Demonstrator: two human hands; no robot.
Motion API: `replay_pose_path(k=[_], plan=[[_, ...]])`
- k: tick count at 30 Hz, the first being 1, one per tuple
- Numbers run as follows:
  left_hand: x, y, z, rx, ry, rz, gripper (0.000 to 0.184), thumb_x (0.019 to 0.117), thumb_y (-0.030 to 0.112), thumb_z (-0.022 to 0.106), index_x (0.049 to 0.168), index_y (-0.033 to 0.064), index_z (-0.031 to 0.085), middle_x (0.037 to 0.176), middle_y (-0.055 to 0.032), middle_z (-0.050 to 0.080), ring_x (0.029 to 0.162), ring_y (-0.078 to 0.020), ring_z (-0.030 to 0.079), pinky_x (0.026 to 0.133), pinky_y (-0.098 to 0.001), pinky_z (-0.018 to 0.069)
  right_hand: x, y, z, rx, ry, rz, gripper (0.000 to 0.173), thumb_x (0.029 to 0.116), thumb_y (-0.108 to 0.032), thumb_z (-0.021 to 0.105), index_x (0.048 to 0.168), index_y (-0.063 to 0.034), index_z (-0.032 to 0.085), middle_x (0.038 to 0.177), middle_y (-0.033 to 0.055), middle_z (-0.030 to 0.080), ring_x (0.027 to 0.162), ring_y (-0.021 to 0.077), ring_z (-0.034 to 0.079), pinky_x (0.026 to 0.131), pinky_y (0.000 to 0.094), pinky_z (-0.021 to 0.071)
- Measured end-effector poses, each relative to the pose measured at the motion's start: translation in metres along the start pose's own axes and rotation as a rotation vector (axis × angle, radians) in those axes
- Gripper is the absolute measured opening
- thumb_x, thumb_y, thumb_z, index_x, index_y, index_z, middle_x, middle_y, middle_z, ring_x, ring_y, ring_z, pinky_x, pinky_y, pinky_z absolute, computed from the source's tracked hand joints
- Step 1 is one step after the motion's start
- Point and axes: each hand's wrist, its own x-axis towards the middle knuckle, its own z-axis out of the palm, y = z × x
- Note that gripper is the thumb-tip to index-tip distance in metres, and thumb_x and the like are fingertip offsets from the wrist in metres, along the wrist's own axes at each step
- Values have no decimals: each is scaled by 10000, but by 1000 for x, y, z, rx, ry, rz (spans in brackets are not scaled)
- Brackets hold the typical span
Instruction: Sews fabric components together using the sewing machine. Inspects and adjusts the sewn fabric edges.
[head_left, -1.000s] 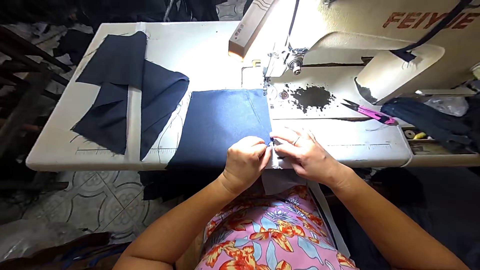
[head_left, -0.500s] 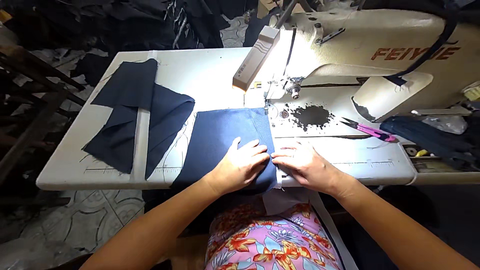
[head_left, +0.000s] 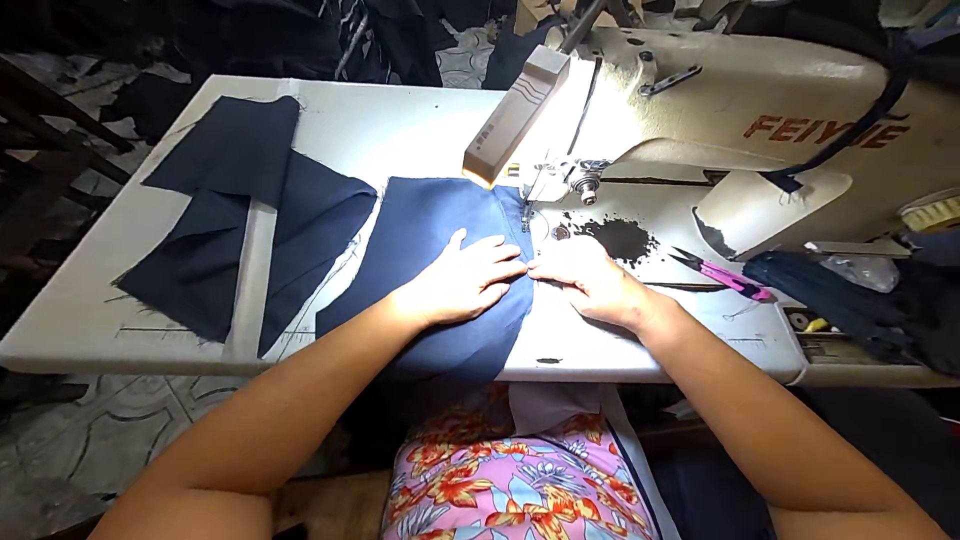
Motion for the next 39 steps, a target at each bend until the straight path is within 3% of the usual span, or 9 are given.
replay_pose_path(k=[4, 11, 23, 25, 27, 30, 31, 33, 39], plan=[[16, -21, -9, -2, -49, 4, 443, 1053, 298, 397, 1413, 192, 632, 1520, -75, 548, 1476, -339, 419, 1124, -781, 196, 15, 16, -2, -5, -9, 6, 418, 903, 2, 461, 1172, -71, 772, 1244, 98, 732, 1213, 313, 649, 1110, 596, 371], [39, -45, -21, -2, -121, -14, 432, 1054, 293, 426, 1421, 171, 619, 1548, -84, 515, 1496, -329, 390, 1149, -770, 158, 28, 29, -1, -134, 12, 31, 371, 939, -93, 498, 1207, -66, 753, 1251, 146, 716, 1291, 404, 569, 1087, 598, 368], [40, -42, -24, 17, -148, -58, 436, 1059, 292, 415, 1429, 155, 599, 1552, -70, 510, 1511, -317, 367, 1161, -758, 151, 25, 23, 4, -98, 15, 115, 371, 964, -56, 506, 1254, -66, 736, 1280, 148, 697, 1287, 373, 577, 1102, 613, 357], [38, -22, -27, 53, -138, -131, 406, 1067, 241, 420, 1404, 135, 621, 1532, -99, 530, 1487, -362, 394, 1141, -766, 185, 23, 22, 4, -125, -13, 136, 388, 966, -49, 514, 1301, -66, 709, 1317, 154, 675, 1308, 375, 565, 1124, 630, 334], [34, 10, -25, 71, -96, -236, 396, 1073, 282, 410, 1281, 77, 678, 1419, -140, 608, 1396, -367, 498, 1107, -710, 298, 17, 13, 2, -170, -33, 165, 383, 997, -94, 493, 1334, -54, 670, 1340, 161, 664, 1321, 366, 568, 1147, 625, 324], [19, 48, -11, 106, 23, -291, 439, 1004, 385, 513, 1064, -10, 692, 1146, -196, 679, 1144, -363, 637, 941, -576, 474, 2, -11, 0, -172, 34, 143, 328, 963, -139, 501, 1187, -44, 721, 1153, 136, 711, 1147, 314, 644, 1059, 543, 425], [13, 54, -4, 118, 94, -253, 372, 971, 325, 578, 1006, -27, 692, 1101, -211, 687, 1112, -376, 653, 913, -554, 492, -4, -16, 1, -169, 45, 127, 340, 938, -138, 504, 1164, -47, 741, 1143, 142, 717, 1131, 319, 651, 1036, 539, 439], [9, 63, 4, 80, 202, -200, 246, 937, 188, 627, 936, -50, 688, 1090, -241, 701, 1138, -405, 659, 973, -560, 495, -14, -23, 6, -151, 82, 96, 346, 922, -129, 509, 1136, -70, 774, 1154, 143, 720, 1121, 328, 657, 995, 544, 460], [14, 76, 23, 80, 196, -237, 234, 949, 150, 582, 1005, -50, 689, 1219, -251, 667, 1233, -405, 617, 1017, -606, 456, -14, -25, 11, -123, 101, 83, 340, 905, -88, 527, 1144, -68, 769, 1220, 132, 705, 1221, 347, 615, 1041, 583, 438]])
